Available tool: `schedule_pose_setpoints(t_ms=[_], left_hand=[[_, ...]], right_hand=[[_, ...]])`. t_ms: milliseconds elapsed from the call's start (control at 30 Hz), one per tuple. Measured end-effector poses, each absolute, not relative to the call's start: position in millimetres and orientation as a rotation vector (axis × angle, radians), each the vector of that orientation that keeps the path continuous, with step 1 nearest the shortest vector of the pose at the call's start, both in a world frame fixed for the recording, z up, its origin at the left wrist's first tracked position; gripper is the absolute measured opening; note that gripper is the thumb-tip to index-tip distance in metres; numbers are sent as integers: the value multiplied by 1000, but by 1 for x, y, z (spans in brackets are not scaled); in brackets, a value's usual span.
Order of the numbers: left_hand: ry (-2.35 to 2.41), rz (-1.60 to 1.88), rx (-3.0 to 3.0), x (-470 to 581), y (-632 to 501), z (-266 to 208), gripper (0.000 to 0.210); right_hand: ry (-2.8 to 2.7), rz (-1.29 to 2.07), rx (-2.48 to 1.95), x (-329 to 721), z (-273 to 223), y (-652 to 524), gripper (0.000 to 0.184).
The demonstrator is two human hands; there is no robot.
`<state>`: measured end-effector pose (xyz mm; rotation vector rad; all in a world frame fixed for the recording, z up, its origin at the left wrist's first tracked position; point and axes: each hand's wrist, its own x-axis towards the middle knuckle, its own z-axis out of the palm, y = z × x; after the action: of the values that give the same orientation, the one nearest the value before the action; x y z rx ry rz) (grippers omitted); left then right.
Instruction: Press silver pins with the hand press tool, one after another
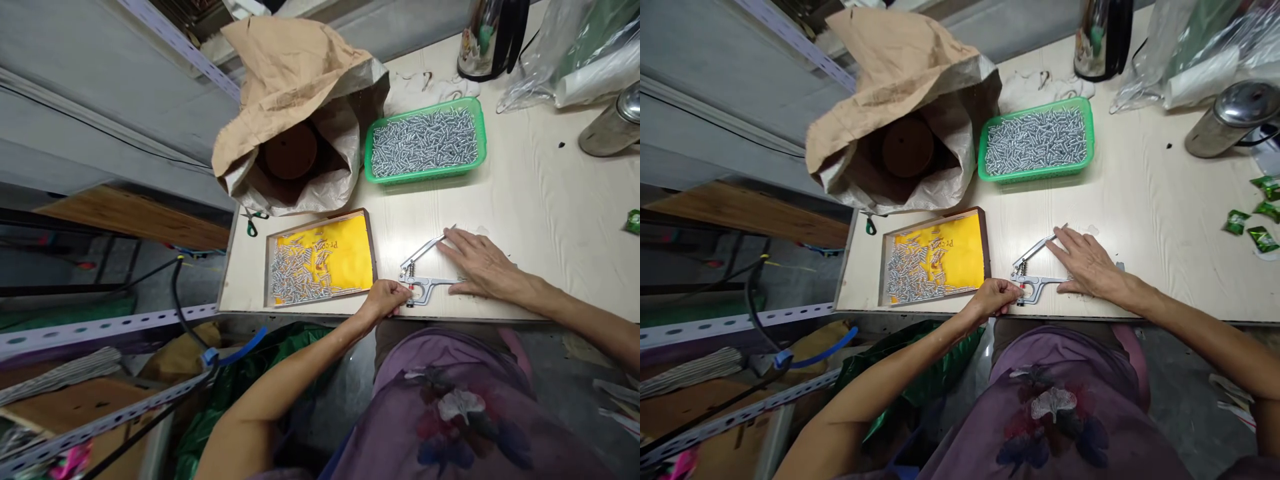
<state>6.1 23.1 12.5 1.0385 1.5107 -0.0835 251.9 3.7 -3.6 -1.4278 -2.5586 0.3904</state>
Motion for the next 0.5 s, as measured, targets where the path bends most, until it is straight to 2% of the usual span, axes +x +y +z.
schedule_pose_setpoints(t_ms=[100,200,400,500], left_hand=[[1532,-89,1039,6,21,13,13],[1542,-89,1037,8,20,15,12],[1538,-113,1093,3,17,10,16],[1542,-36,1427,-3,8,10,21]], right_hand=[[-2616,362,-1397,257,-8,18,88],[-2664,346,-1401,254,-7,27,88],[-2700,281,-1438,246,1,22,59],[-2685,321,-1451,245,2,15,44]])
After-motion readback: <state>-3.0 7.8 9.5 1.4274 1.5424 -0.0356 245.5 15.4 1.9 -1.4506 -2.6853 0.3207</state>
